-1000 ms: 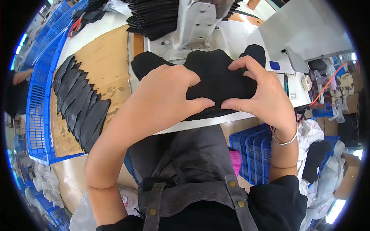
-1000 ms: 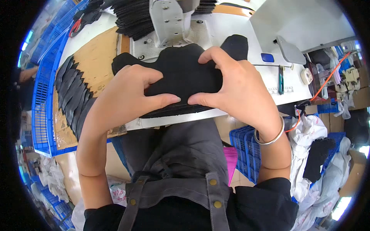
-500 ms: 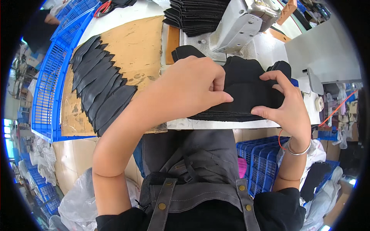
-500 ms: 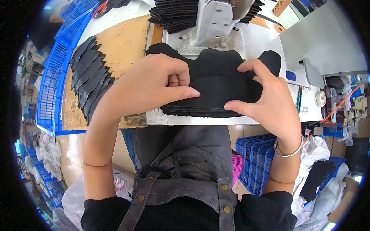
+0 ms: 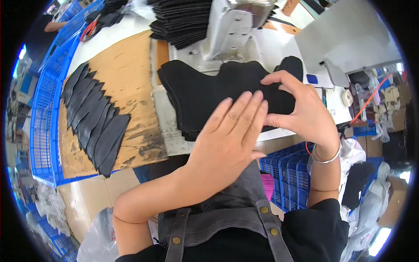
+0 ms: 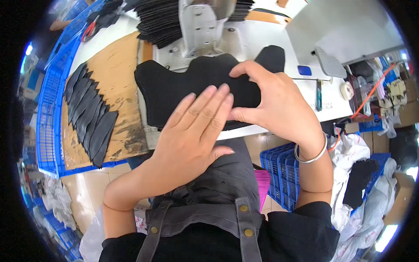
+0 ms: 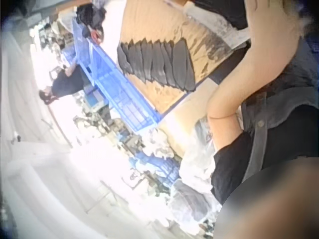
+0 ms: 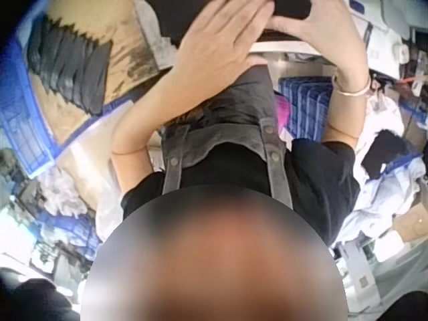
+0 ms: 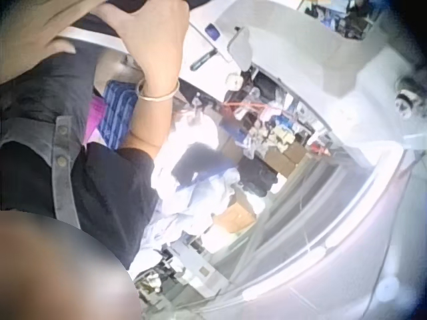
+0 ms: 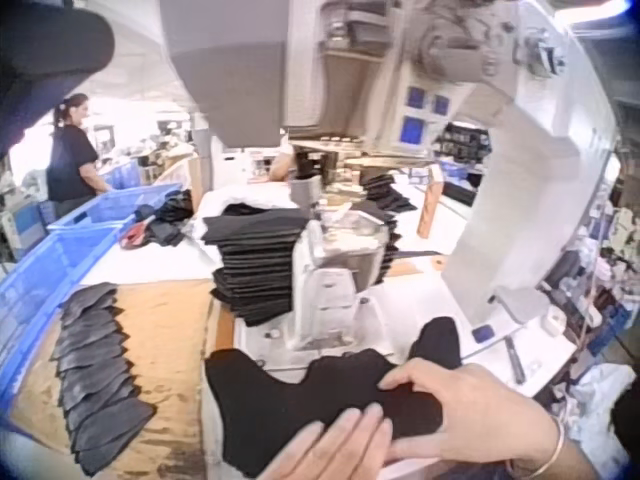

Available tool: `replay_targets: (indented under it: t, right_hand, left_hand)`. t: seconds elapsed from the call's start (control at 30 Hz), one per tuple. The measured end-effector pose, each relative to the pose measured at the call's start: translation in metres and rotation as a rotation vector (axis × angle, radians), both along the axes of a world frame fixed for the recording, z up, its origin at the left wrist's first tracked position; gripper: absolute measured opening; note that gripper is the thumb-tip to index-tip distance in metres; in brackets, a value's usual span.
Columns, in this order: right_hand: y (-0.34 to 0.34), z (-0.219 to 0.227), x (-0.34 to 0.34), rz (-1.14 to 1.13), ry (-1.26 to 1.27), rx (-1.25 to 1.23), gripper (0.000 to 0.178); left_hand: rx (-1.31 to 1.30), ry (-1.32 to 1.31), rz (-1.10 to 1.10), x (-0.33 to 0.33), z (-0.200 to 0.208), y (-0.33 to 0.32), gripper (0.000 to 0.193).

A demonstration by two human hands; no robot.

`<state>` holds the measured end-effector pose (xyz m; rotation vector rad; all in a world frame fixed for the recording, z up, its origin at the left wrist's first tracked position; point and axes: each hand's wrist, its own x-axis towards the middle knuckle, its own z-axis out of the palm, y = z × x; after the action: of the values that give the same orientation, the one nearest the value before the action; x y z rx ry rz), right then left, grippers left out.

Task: The user is manufacturing shoe parts using a sewing machine.

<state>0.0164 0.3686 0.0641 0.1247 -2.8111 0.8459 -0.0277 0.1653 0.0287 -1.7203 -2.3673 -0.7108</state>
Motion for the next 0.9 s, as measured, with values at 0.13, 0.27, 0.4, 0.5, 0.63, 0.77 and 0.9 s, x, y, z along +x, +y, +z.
replay_targets:
  t: [0.13,0.27,0.4,0.5,0.63,0.77,0.9]
  right_hand:
    - [0.014,0.018,0.018,-0.097,-0.191,-0.19,0.033]
    - [0.017,-0.003,0.026,-0.148,-0.025,-0.241,0.026]
    - [0.011,-0.007,0.029,-0.176,0.067,-0.145,0.023]
    - [0.014,-0.012,0.027,-0.148,0.15,-0.042,0.022]
    - [0.015,-0.017,0.027,-0.131,0.217,-0.009,0.021]
    - [0.014,-0.021,0.029,-0.119,0.269,0.051,0.02]
    - [0.015,-0.015,0.032,-0.106,0.236,0.264,0.027]
  left_hand:
    - [-0.038,0.101,0.036,0.0,-0.004,0.003,0.085]
    - [-0.05,0.132,0.041,0.0,-0.007,0.006,0.083]
    - [-0.068,0.159,0.056,0.002,-0.005,0.004,0.079]
    - [-0.077,0.15,0.055,0.0,-0.005,0.007,0.077]
    - [-0.084,0.154,0.061,0.0,-0.007,0.008,0.074]
    - [-0.07,0.163,0.07,0.001,-0.01,0.008,0.074]
    - [-0.076,0.243,0.075,0.001,-0.012,0.008,0.07]
